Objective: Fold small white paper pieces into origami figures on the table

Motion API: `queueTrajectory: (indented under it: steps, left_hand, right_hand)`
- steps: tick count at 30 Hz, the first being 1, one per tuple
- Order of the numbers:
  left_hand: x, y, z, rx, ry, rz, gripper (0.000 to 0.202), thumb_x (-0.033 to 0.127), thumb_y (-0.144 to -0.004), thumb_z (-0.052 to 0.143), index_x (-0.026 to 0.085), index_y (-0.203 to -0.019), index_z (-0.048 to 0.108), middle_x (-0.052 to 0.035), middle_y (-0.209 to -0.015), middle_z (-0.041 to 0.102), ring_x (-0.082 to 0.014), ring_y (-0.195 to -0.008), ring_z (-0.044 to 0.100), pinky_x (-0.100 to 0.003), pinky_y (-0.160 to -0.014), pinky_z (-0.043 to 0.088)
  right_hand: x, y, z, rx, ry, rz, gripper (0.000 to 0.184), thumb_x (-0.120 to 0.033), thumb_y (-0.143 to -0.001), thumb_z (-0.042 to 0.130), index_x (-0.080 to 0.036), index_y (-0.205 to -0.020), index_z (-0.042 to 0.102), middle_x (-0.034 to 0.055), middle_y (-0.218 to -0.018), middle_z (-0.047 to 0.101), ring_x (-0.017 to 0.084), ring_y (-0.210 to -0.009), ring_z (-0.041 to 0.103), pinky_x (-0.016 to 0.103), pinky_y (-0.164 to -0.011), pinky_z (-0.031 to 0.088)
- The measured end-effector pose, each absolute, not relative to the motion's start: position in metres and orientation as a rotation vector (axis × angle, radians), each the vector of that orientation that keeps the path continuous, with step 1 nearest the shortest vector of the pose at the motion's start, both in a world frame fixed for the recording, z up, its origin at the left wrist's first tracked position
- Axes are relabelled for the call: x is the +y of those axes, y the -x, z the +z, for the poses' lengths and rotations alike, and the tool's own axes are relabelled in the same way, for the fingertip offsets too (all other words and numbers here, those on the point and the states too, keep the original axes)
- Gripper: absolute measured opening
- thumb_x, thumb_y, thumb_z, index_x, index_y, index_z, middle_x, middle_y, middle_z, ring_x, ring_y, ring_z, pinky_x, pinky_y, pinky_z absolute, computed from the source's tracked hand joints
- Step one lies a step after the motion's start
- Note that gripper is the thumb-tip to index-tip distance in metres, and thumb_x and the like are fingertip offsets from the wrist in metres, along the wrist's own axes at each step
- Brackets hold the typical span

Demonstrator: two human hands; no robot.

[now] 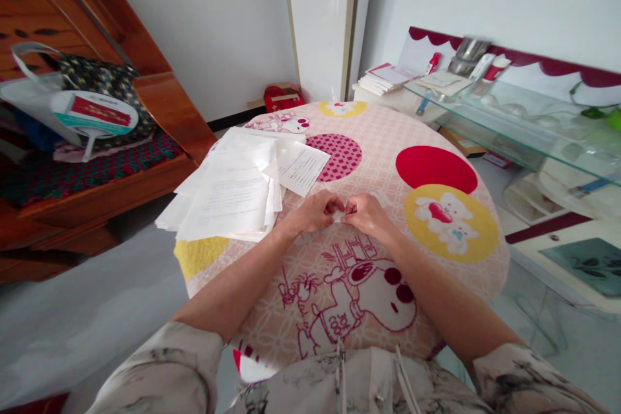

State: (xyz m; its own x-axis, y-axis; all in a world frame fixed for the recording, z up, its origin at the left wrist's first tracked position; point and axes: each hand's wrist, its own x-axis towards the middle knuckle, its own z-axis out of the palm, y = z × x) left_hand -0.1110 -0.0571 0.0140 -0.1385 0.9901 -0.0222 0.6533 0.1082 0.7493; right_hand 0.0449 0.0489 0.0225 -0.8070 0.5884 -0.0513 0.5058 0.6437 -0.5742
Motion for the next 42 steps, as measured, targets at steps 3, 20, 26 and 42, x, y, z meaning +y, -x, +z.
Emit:
queueTrajectory:
  steps: [3, 20, 26, 42]
  left_hand:
    - [-0.059, 0.12, 0.011, 1.752, -1.597, 0.836, 0.048, 0.002, -0.061, 0.056, 0.015, -0.103, 0.073, -0.0021, -0.09, 0.066, -0.0138, -0.077, 0.059, -0.024, -0.068, 0.048]
    - [-0.058, 0.1, 0.01, 2.065, -1.499, 0.913, 0.016, 0.025, -0.076, 0.074, 0.016, -0.069, 0.062, 0.0014, -0.067, 0.059, -0.0132, -0.064, 0.051, -0.027, -0.062, 0.036]
    - [-0.06, 0.105, 0.012, 1.671, -1.388, 1.14, 0.025, 0.039, -0.082, 0.068, 0.014, -0.084, 0.069, 0.0025, -0.069, 0.056, -0.0107, -0.063, 0.046, -0.023, -0.057, 0.032]
    - [-0.061, 0.1, 0.016, 1.716, -1.358, 1.106, 0.055, 0.062, -0.085, 0.063, 0.018, -0.056, 0.046, 0.0052, -0.054, 0.04, -0.0075, -0.051, 0.031, -0.025, -0.049, 0.019]
  right_hand:
    - [0.049, -0.045, 0.022, -2.685, 0.912, 0.913, 0.011, -0.011, -0.072, 0.079, -0.017, -0.067, 0.071, 0.003, -0.069, 0.071, 0.016, -0.067, 0.061, 0.028, -0.062, 0.038]
    - [0.063, -0.065, 0.022, -2.395, 0.859, 1.032, 0.01, -0.018, -0.072, 0.077, -0.019, -0.069, 0.068, 0.0018, -0.07, 0.069, 0.016, -0.066, 0.06, 0.028, -0.062, 0.041]
    - [0.068, -0.07, 0.024, -2.347, 0.715, 1.548, 0.02, -0.035, -0.078, 0.068, -0.018, -0.068, 0.065, 0.0008, -0.061, 0.064, 0.014, -0.056, 0.057, 0.026, -0.053, 0.04]
    - [0.063, -0.076, 0.027, -2.046, 0.868, 1.87, 0.032, -0.042, -0.071, 0.075, -0.02, -0.056, 0.057, -0.0039, -0.043, 0.052, 0.006, -0.037, 0.039, 0.019, -0.036, 0.026]
